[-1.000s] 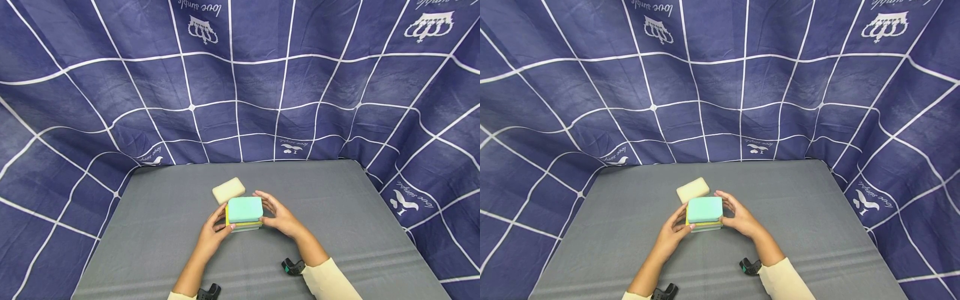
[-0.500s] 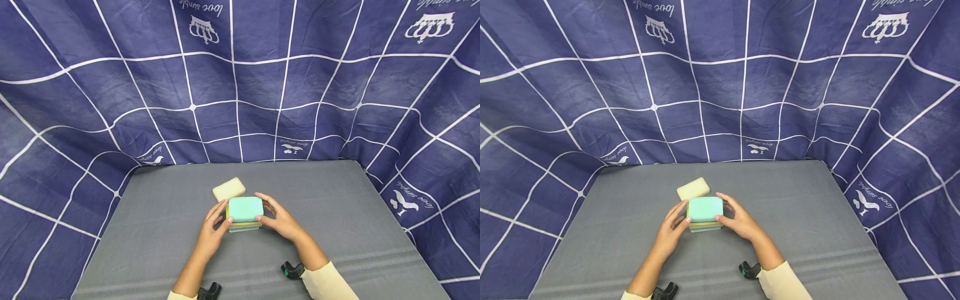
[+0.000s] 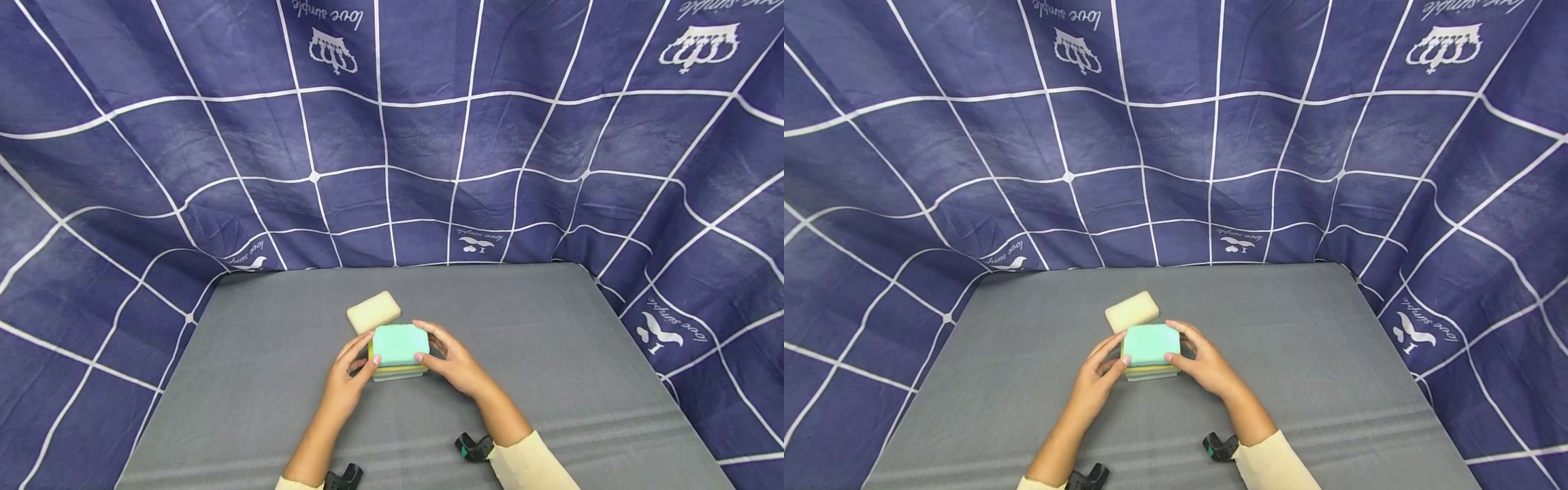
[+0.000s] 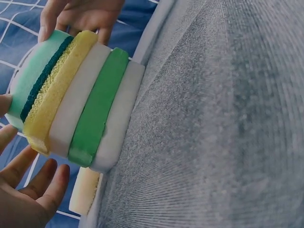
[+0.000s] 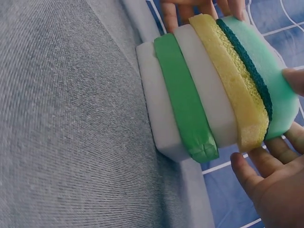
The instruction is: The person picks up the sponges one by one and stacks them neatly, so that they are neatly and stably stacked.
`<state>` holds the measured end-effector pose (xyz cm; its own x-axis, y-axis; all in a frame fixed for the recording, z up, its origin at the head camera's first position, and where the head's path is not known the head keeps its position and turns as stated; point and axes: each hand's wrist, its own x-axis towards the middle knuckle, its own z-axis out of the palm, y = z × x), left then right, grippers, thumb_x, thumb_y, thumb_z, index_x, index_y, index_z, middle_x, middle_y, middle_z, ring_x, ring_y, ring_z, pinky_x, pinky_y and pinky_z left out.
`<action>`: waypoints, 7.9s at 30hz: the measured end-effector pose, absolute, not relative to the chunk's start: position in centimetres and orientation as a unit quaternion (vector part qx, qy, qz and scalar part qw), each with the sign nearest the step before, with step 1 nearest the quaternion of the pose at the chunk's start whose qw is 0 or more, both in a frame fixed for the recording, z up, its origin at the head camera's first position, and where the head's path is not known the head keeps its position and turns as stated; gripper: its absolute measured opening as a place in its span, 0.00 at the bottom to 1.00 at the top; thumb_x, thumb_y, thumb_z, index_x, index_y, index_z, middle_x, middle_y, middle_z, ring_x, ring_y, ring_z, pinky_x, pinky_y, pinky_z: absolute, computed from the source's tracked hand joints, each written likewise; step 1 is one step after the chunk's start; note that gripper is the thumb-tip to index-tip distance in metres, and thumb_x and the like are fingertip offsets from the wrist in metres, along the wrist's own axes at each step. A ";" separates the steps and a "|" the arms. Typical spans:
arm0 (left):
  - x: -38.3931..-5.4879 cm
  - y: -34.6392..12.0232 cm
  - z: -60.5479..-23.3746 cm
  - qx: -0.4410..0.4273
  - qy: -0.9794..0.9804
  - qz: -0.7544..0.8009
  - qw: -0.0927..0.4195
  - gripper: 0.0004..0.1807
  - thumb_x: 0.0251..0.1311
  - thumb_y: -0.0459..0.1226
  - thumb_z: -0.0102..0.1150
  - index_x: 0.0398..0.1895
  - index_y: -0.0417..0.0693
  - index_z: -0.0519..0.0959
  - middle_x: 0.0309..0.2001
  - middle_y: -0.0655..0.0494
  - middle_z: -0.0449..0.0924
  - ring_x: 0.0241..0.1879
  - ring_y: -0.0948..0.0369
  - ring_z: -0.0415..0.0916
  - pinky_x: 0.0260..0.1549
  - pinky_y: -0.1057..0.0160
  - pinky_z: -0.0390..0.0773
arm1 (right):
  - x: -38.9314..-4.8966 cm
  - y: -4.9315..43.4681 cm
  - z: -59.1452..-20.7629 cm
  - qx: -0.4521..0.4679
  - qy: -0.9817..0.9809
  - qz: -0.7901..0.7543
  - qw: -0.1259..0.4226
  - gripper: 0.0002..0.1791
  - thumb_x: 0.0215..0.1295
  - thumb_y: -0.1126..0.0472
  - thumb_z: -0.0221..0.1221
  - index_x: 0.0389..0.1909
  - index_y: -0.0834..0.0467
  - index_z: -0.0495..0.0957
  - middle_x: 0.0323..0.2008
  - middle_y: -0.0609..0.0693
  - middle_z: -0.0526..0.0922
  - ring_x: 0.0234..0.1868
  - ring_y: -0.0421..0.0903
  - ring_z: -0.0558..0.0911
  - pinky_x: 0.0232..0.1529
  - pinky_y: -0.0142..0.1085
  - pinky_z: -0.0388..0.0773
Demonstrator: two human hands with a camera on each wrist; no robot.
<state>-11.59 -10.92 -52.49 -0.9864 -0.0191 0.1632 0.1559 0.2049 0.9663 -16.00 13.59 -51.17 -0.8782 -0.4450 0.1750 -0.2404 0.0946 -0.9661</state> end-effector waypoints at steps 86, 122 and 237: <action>-19.9 -14.7 -54.0 0.076 -0.847 -0.526 0.004 0.47 0.52 0.37 0.76 0.75 0.41 0.62 0.57 0.41 0.78 0.55 0.47 0.78 0.54 0.48 0.79 | -15.9 13.8 -50.5 -0.202 0.745 -0.628 0.103 0.38 0.65 0.60 0.68 0.74 0.57 0.65 0.70 0.58 0.71 0.68 0.58 0.73 0.65 0.33 0.74; -21.4 -15.5 -54.2 0.043 -0.901 -0.431 -0.002 0.49 0.46 0.45 0.79 0.72 0.42 0.68 0.46 0.48 0.76 0.40 0.57 0.77 0.37 0.63 0.75 | -16.1 13.8 -50.7 -0.201 0.751 -0.621 0.097 0.39 0.64 0.61 0.68 0.74 0.60 0.65 0.69 0.58 0.72 0.66 0.56 0.75 0.63 0.33 0.76; -13.7 -12.4 -48.3 -0.114 -0.783 -0.612 0.000 0.40 0.57 0.31 0.71 0.74 0.55 0.68 0.67 0.49 0.68 0.64 0.52 0.70 0.54 0.56 0.82 | -15.7 13.6 -51.0 -0.176 0.749 -0.630 0.103 0.44 0.62 0.61 0.70 0.76 0.53 0.60 0.70 0.57 0.73 0.72 0.57 0.70 0.74 0.58 0.60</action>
